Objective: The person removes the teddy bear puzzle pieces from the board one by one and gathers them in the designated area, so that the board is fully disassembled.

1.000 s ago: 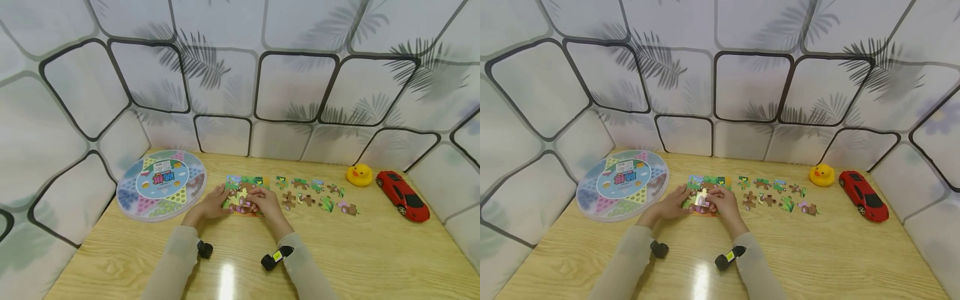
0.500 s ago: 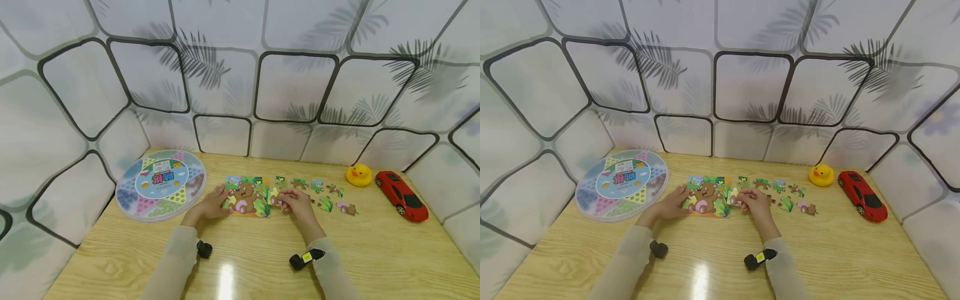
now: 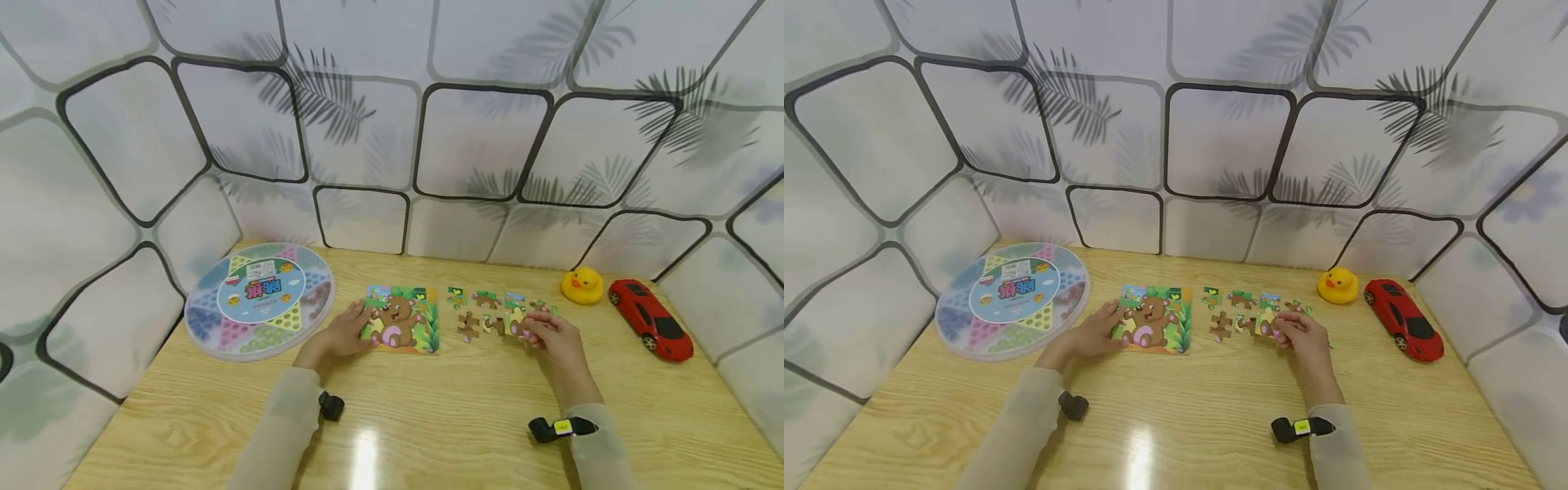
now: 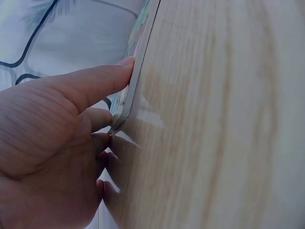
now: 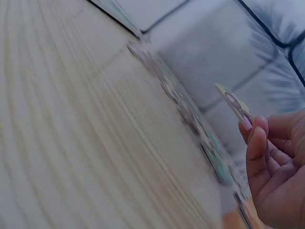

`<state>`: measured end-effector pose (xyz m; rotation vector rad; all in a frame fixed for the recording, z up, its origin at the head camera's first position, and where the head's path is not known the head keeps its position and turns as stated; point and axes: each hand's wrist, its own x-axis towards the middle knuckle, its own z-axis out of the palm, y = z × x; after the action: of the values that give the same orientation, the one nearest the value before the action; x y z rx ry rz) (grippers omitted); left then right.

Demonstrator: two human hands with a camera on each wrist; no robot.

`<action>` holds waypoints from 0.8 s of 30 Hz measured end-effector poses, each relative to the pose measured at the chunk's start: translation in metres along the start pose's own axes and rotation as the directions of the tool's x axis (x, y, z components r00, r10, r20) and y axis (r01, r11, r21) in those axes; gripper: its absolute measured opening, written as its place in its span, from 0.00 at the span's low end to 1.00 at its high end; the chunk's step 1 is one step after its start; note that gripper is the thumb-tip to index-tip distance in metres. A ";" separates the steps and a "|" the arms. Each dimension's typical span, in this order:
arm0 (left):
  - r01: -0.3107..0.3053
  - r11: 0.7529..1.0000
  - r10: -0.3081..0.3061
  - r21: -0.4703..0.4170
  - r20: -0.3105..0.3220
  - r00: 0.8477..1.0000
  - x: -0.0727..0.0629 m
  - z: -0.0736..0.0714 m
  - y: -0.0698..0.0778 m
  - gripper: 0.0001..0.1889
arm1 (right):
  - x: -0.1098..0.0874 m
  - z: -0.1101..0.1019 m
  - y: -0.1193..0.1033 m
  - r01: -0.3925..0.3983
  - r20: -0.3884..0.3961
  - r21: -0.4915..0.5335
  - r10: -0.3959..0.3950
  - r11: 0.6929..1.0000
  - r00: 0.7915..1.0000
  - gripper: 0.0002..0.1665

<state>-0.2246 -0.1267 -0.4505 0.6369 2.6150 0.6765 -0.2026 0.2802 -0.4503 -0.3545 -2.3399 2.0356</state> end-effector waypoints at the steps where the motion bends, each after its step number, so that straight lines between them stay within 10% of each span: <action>1: 0.001 1.000 -0.001 0.001 0.000 1.000 0.000 0.000 0.000 0.40 | 0.000 -0.007 0.001 -0.001 -0.011 -0.007 0.001 1.000 1.000 0.08; 24: 0.001 1.000 -0.001 0.005 0.010 1.000 0.000 -0.001 0.000 0.40 | 0.002 -0.123 0.022 -0.045 -0.186 0.154 0.073 0.987 0.980 0.12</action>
<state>-0.2251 -0.1270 -0.4497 0.6392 2.6081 0.6648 -0.1805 0.4032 -0.4541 -0.5920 -2.0765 2.0820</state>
